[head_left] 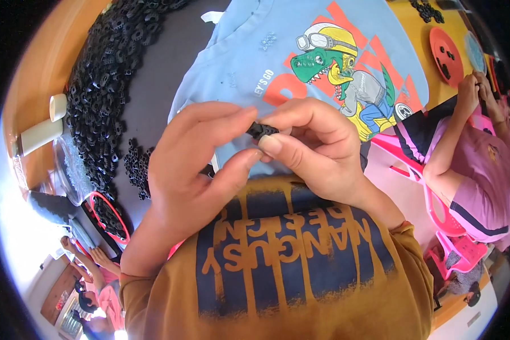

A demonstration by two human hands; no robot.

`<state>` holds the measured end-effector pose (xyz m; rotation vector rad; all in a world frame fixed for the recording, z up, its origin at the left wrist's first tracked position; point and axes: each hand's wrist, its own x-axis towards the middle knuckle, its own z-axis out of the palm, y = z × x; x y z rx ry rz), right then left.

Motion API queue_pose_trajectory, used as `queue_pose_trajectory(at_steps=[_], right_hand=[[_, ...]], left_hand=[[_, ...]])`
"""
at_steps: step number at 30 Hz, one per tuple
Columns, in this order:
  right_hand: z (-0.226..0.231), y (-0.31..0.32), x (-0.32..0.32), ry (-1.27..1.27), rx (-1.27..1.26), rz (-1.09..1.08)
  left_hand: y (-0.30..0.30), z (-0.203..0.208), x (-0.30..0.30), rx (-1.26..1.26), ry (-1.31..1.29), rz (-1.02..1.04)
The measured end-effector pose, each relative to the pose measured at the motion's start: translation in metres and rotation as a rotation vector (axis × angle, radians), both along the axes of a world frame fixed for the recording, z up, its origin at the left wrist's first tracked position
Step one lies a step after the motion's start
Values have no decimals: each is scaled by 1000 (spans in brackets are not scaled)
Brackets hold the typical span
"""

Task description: Manually assembling small black plastic cord locks by inserting metal springs into plastic housings.

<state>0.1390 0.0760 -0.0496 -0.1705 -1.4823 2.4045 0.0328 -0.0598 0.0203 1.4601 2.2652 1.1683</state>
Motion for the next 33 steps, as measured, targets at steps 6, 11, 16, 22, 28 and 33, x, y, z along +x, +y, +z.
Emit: queue_pose_trajectory(at_steps=[6,11,16,22,28,33], right_hand=[[2,1,1,18,-52,5],[0,-2,3,-20,-7,-23],[6,2,3,-8,-100,18],[9,6,0,105,-251,111],[6,7,-4,68,-194,76],[14,9,-2,-20,-161,62]], left_hand=[[0,-10,5,69,312,-45],[-3,-15,7,61,393,-124],[2,-14,12,-5,380,-78],[9,-19,10,143,493,-3],[10,-18,4,128,491,13],[8,-13,4,74,538,-36]])
